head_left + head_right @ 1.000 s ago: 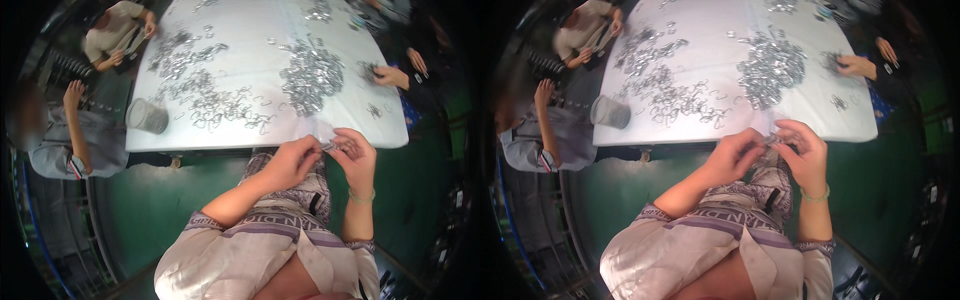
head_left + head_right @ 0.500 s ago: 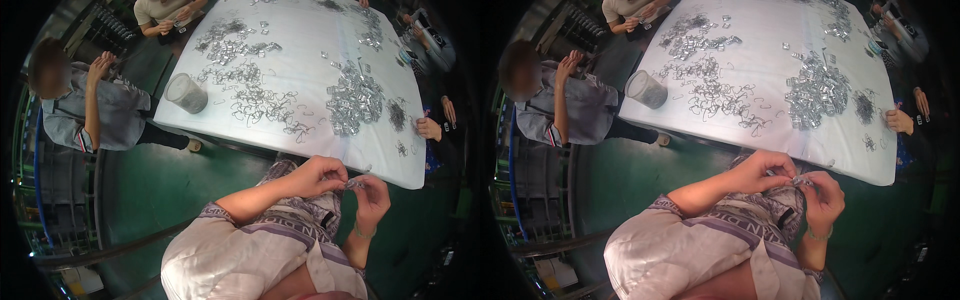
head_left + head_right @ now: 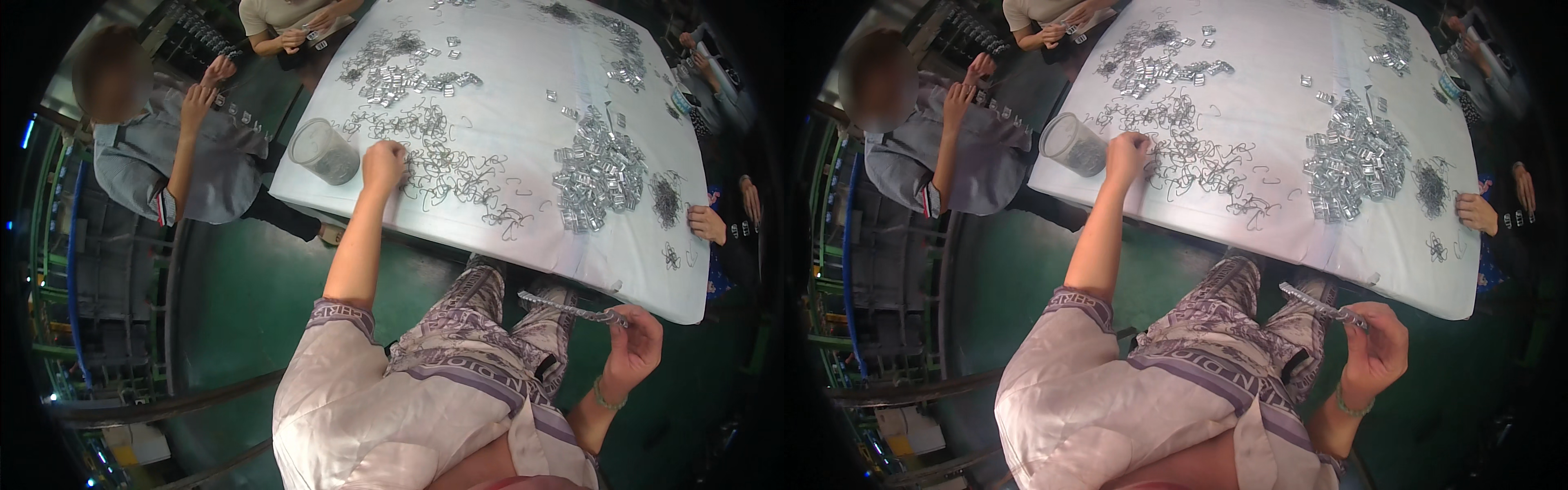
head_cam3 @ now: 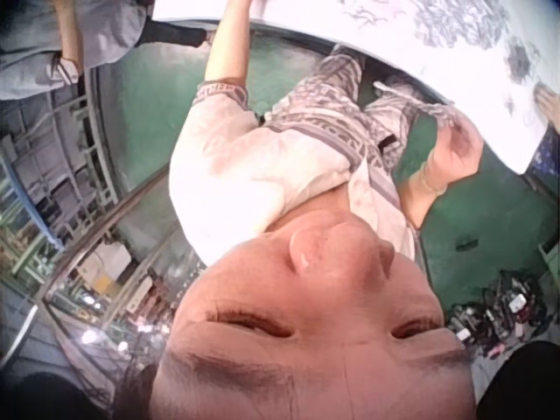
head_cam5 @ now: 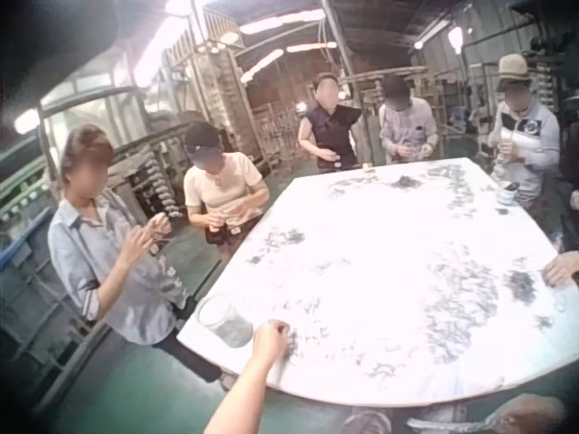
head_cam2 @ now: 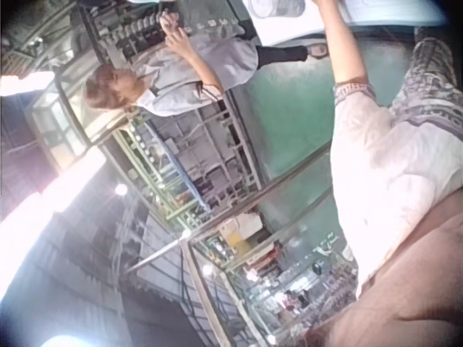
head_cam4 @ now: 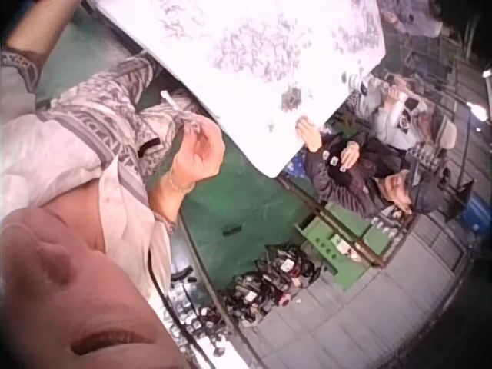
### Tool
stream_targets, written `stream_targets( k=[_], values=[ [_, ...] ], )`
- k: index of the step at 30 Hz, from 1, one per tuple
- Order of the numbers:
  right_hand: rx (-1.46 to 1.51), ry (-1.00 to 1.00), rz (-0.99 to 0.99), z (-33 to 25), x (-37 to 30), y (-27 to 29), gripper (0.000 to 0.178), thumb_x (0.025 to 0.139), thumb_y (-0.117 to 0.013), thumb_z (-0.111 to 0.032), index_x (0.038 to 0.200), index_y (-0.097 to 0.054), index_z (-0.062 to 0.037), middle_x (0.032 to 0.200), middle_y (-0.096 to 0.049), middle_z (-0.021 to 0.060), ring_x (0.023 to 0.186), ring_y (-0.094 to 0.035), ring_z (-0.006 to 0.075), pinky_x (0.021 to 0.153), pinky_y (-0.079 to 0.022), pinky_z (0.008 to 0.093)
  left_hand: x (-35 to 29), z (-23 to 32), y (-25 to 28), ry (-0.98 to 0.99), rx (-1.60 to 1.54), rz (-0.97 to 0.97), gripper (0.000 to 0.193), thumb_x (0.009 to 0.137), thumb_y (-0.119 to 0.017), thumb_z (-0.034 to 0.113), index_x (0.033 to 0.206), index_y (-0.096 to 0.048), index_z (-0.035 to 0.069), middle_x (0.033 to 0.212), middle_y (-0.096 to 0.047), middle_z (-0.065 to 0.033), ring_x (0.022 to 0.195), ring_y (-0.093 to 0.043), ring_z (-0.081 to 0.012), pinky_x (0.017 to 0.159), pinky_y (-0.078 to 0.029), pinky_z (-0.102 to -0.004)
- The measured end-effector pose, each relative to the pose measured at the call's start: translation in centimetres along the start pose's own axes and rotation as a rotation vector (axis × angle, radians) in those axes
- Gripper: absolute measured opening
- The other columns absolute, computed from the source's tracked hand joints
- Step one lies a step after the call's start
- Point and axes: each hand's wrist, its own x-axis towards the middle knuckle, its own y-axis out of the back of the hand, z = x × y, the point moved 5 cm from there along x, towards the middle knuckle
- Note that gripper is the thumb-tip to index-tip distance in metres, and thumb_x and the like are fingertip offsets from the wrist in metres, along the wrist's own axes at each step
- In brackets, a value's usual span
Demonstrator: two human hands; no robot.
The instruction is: The person sits at a table and assembles keychains by hand. They repeatedly pick up small metal components and wire loops, attach them together, and place the finished keychains on a nearby rack. Other people at the table perform the same task.
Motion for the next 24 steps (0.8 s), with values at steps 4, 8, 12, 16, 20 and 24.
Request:
stream_targets(
  k=[4,8,12,16,20,24],
  values=[
    [-0.040,0.002,-0.009,-0.2,0.0,-0.3,0.029,0.078,-0.060,0.016,0.101,-0.051,0.0026,0.088,-0.059,0.0169,0.081,-0.060,0.0231,0.072,-0.050,0.0307,3.0,-3.6,-0.4,-0.075,0.167,0.056,0.012,0.075,-0.059,0.009,0.076,-0.071,0.005,0.079,-0.066,-0.0160,0.074,-0.064,-0.0345,0.067,-0.050,-0.0420],
    [-0.046,0.017,-0.022,-0.4,0.2,-0.3,0.028,0.078,-0.060,0.016,0.101,-0.052,0.0028,0.088,-0.059,0.0168,0.081,-0.060,0.0235,0.071,-0.050,0.0311,5.5,-2.1,-1.8,-0.269,0.168,0.052,0.012,0.075,-0.058,0.007,0.075,-0.070,0.005,0.082,-0.064,-0.0136,0.076,-0.063,-0.0334,0.068,-0.051,-0.0416],
    [-0.050,0.026,-0.004,-0.4,0.1,-0.3,0.029,0.077,-0.060,0.016,0.101,-0.052,0.0029,0.088,-0.059,0.0168,0.081,-0.060,0.0238,0.071,-0.050,0.0313,7.6,-2.6,-5.0,-0.339,0.369,-0.018,0.011,0.076,-0.059,0.009,0.078,-0.069,0.004,0.085,-0.063,-0.0124,0.081,-0.063,-0.0326,0.071,-0.051,-0.0409],
    [-0.043,0.022,0.002,-0.6,0.1,-0.4,0.029,0.077,-0.060,0.018,0.101,-0.052,0.0034,0.088,-0.059,0.0176,0.081,-0.060,0.0238,0.071,-0.050,0.0308,8.0,-3.9,-6.0,-0.389,0.443,-0.076,0.015,0.079,-0.061,0.014,0.085,-0.068,0.003,0.085,-0.063,-0.0116,0.077,-0.063,-0.0301,0.070,-0.050,-0.0401],
    [0.004,-0.035,0.026,-0.3,0.1,-0.2,0.030,0.076,-0.058,0.020,0.101,-0.053,0.0043,0.090,-0.060,0.0190,0.082,-0.060,0.0242,0.071,-0.052,0.0305,8.3,-2.6,-4.1,0.055,-0.026,-0.368,0.011,0.081,-0.065,0.010,0.083,-0.067,0.000,0.076,-0.066,-0.0117,0.067,-0.062,-0.0223,0.063,-0.051,-0.0327],
    [0.036,-0.076,0.020,0.2,0.2,-0.5,0.030,0.077,-0.057,0.021,0.102,-0.052,0.0054,0.091,-0.060,0.0196,0.085,-0.061,0.0244,0.073,-0.053,0.0311,7.2,-2.7,-3.5,0.295,-0.688,-0.577,0.014,0.083,-0.068,0.011,0.082,-0.065,-0.003,0.070,-0.063,-0.0043,0.057,-0.052,-0.0077,0.053,-0.043,-0.0210]
  ],
)
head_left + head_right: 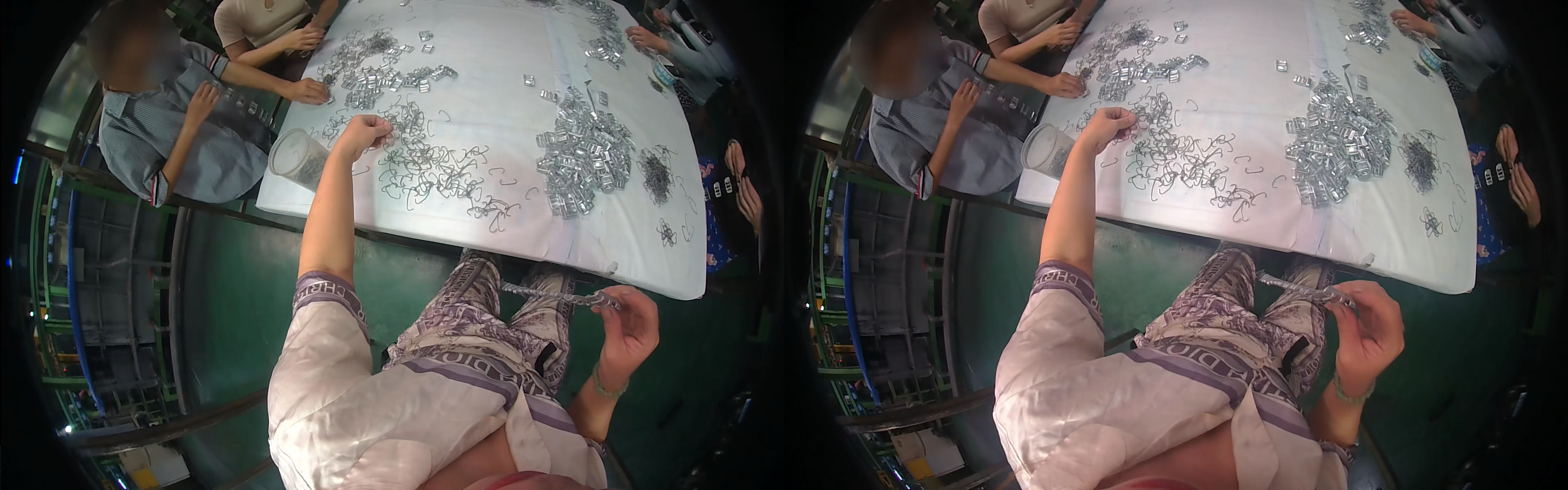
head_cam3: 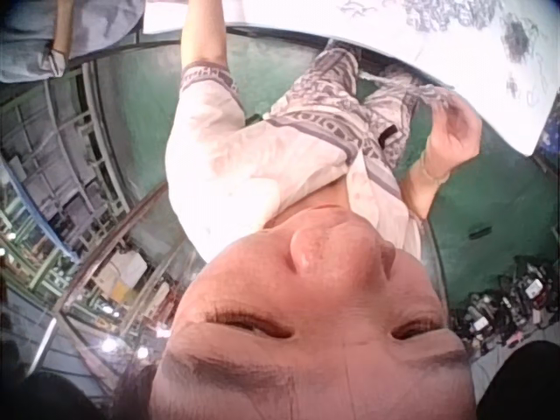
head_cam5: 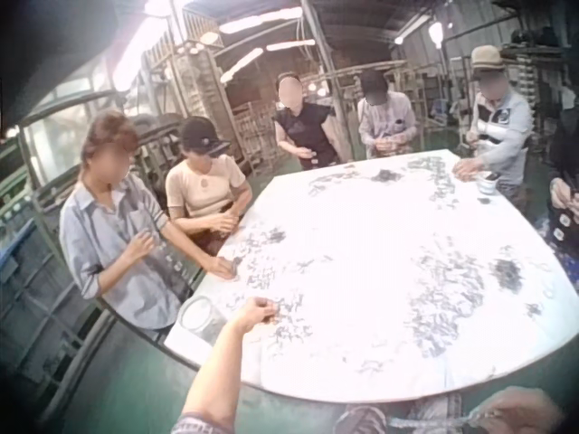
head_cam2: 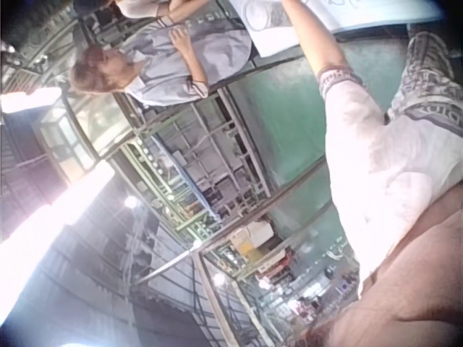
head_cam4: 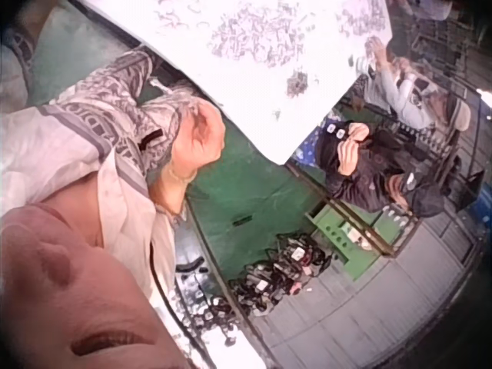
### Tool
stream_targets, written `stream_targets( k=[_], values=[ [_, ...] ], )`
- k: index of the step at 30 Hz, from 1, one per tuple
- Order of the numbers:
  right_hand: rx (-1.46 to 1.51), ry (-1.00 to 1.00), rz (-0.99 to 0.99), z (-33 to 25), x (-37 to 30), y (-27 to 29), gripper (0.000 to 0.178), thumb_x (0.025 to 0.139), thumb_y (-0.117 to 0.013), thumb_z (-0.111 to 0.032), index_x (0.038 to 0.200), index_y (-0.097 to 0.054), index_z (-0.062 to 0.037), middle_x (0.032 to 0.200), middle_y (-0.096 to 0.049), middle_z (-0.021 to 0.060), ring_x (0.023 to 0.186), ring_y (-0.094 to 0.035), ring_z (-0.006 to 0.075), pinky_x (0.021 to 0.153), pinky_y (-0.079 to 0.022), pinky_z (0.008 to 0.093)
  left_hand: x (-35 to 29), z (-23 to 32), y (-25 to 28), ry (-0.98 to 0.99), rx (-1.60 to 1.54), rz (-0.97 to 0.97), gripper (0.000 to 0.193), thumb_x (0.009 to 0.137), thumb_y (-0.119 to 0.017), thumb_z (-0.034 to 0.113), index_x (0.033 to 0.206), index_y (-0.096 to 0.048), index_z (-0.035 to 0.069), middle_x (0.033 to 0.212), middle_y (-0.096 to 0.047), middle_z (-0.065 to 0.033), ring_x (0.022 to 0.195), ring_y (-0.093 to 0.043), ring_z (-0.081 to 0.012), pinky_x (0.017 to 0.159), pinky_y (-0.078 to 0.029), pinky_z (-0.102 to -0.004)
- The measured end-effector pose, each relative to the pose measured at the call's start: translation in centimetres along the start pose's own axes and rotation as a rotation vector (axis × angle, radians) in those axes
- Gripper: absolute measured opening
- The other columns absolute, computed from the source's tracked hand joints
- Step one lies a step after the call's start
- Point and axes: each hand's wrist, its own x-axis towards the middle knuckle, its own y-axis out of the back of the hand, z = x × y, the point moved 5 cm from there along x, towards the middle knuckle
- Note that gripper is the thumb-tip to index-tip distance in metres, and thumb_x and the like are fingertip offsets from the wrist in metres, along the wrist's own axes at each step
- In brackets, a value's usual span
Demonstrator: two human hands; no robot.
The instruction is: The person sits at a table and assembles keychains by hand. They repeatedly pick up small metal components and wire loops, attach them together, and place the finished keychains on a nearby rack. Other people at the table perform the same task.
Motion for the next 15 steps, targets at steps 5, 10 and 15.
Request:
stream_targets(
  k=[5,10,15],
  values=[
    [0.012,-0.017,0.012,0.1,0.1,0.0,0.029,0.078,-0.058,0.019,0.103,-0.053,0.0058,0.094,-0.060,0.0188,0.087,-0.061,0.0226,0.074,-0.054,0.0308,0.1,1.0,-0.4,-0.067,0.182,0.030,0.012,0.082,-0.069,0.014,0.083,-0.068,0.003,0.068,-0.062,-0.0008,0.058,-0.052,-0.0080,0.054,-0.041,-0.0226],
    [-0.004,-0.021,0.037,0.1,0.1,0.4,0.028,0.079,-0.060,0.017,0.104,-0.053,0.0060,0.096,-0.060,0.0177,0.086,-0.061,0.0208,0.075,-0.053,0.0300,0.1,2.9,-0.9,-0.172,0.578,0.112,0.016,0.077,-0.070,0.016,0.081,-0.069,0.000,0.069,-0.065,-0.0050,0.060,-0.057,-0.0102,0.057,-0.045,-0.0256],
    [0.007,-0.050,0.045,0.1,0.3,0.4,0.028,0.080,-0.060,0.015,0.106,-0.053,0.0073,0.096,-0.061,0.0164,0.087,-0.062,0.0188,0.076,-0.053,0.0292,-2.4,4.8,-6.1,-0.314,0.597,0.078,0.014,0.074,-0.067,0.013,0.077,-0.069,-0.001,0.068,-0.067,-0.0093,0.059,-0.061,-0.0148,0.059,-0.049,-0.0284]
  ],
)
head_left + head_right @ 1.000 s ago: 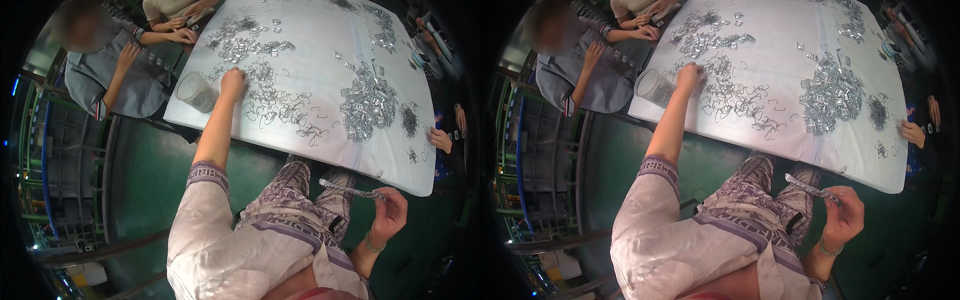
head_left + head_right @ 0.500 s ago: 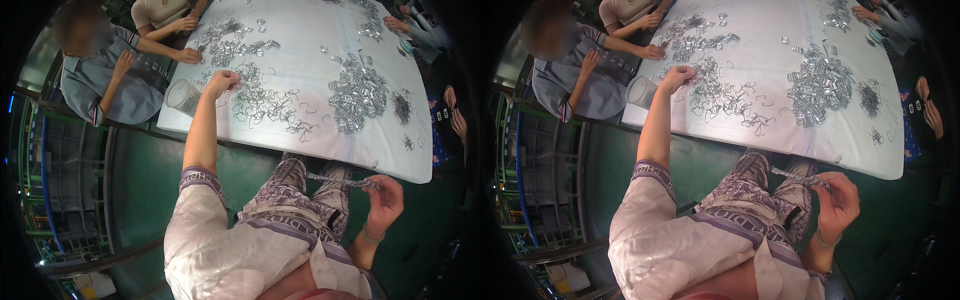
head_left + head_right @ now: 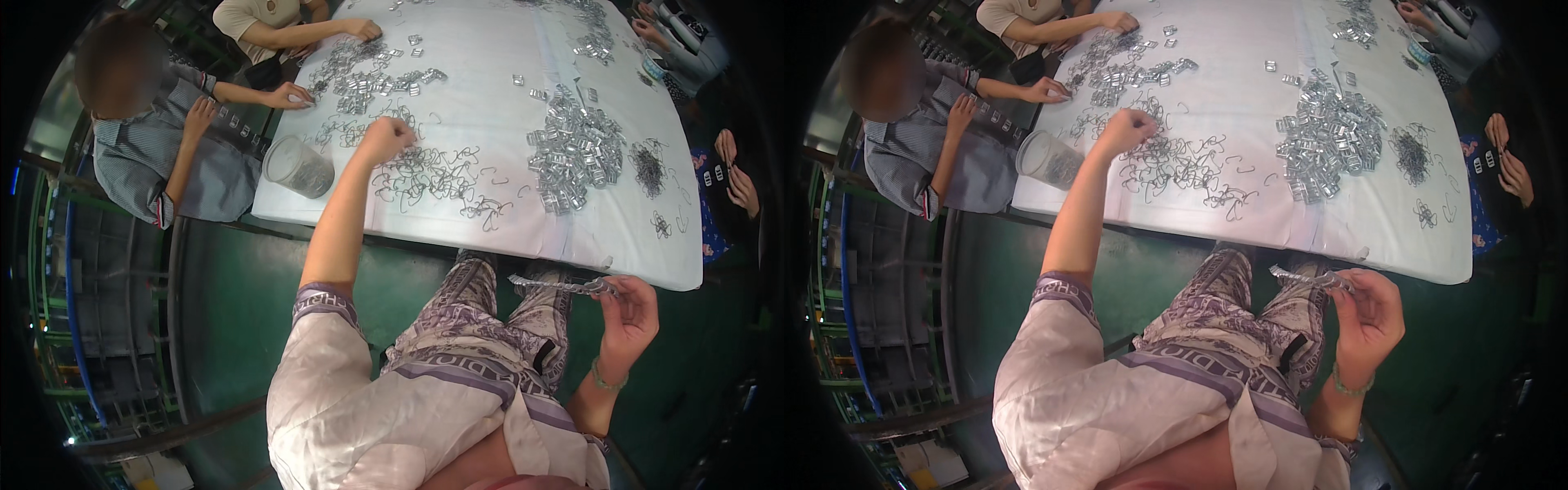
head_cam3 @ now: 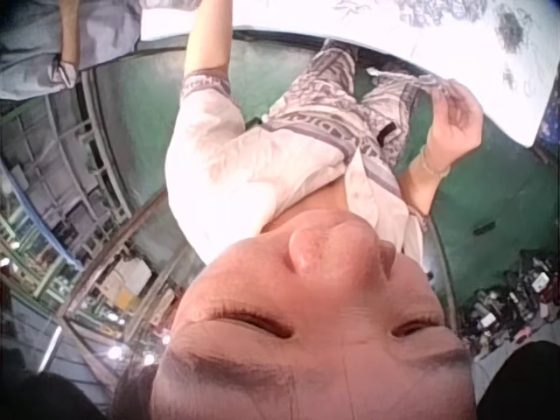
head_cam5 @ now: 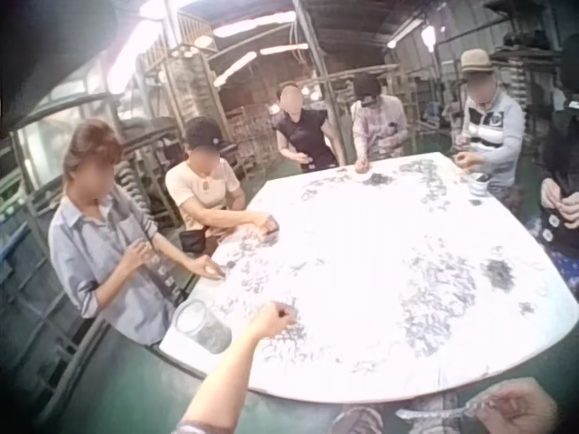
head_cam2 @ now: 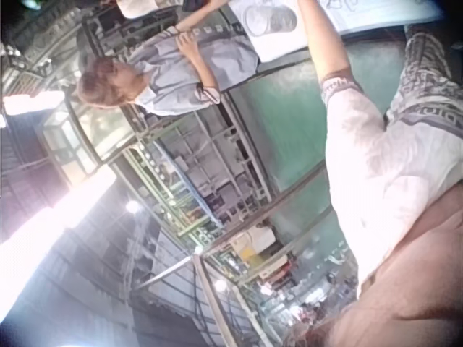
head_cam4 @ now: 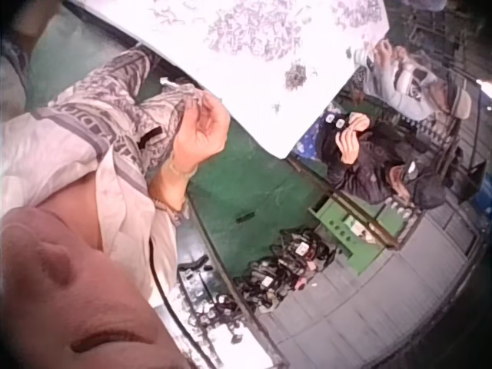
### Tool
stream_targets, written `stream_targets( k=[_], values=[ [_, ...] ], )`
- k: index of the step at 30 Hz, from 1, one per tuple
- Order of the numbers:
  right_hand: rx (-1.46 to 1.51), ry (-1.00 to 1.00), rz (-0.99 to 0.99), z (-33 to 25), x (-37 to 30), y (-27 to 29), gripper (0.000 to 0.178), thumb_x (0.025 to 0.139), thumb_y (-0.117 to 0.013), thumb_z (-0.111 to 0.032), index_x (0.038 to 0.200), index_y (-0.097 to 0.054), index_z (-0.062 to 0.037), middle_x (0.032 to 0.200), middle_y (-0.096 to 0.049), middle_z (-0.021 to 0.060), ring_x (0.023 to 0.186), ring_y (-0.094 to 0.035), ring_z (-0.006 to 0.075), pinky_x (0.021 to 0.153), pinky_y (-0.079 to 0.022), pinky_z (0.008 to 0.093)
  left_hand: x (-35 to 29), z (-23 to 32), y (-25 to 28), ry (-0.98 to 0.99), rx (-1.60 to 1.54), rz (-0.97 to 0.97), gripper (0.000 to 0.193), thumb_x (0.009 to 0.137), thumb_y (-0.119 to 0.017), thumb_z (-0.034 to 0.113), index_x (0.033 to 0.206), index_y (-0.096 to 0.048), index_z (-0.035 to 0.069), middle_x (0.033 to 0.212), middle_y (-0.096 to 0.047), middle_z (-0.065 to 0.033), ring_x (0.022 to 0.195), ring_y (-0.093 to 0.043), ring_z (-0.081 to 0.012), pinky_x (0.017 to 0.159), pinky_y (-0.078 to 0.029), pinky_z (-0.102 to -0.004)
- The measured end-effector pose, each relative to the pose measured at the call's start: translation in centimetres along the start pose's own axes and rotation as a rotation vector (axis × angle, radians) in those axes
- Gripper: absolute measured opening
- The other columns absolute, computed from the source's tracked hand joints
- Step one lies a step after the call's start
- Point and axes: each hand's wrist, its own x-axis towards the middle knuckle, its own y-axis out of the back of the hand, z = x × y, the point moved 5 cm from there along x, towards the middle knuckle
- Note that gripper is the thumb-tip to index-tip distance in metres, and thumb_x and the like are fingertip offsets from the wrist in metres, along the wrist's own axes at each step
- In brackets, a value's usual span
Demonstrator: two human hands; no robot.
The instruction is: The person sits at a table and assembles keychains by hand. They repeatedly pick up small metal components and wire loops, attach them together, and place the finished keychains on a nearby rack. Other people at the table perform the same task.
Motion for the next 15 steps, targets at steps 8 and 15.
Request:
stream_targets(
  k=[8,15],
  values=[
    [0.006,-0.095,0.088,0.8,-0.2,0.0,0.032,0.079,-0.057,0.019,0.109,-0.053,0.0093,0.098,-0.060,0.0146,0.094,-0.061,0.0196,0.081,-0.053,0.0298,-5.1,9.9,-7.1,-0.007,-0.712,-0.344,0.011,0.085,-0.063,0.009,0.085,-0.062,-0.002,0.071,-0.064,-0.0072,0.060,-0.057,-0.0099,0.055,-0.046,-0.0237],
    [-0.053,-0.077,0.118,1.6,0.3,-0.2,0.033,0.078,-0.061,0.017,0.110,-0.055,0.0094,0.101,-0.063,0.0128,0.092,-0.063,0.0158,0.080,-0.053,0.0250,-13.0,22.9,-7.1,-0.282,-1.122,-0.539,0.002,0.087,-0.056,0.001,0.088,-0.055,0.000,0.087,-0.058,-0.0076,0.080,-0.054,-0.0148,0.073,-0.043,-0.0277]
  ],
)
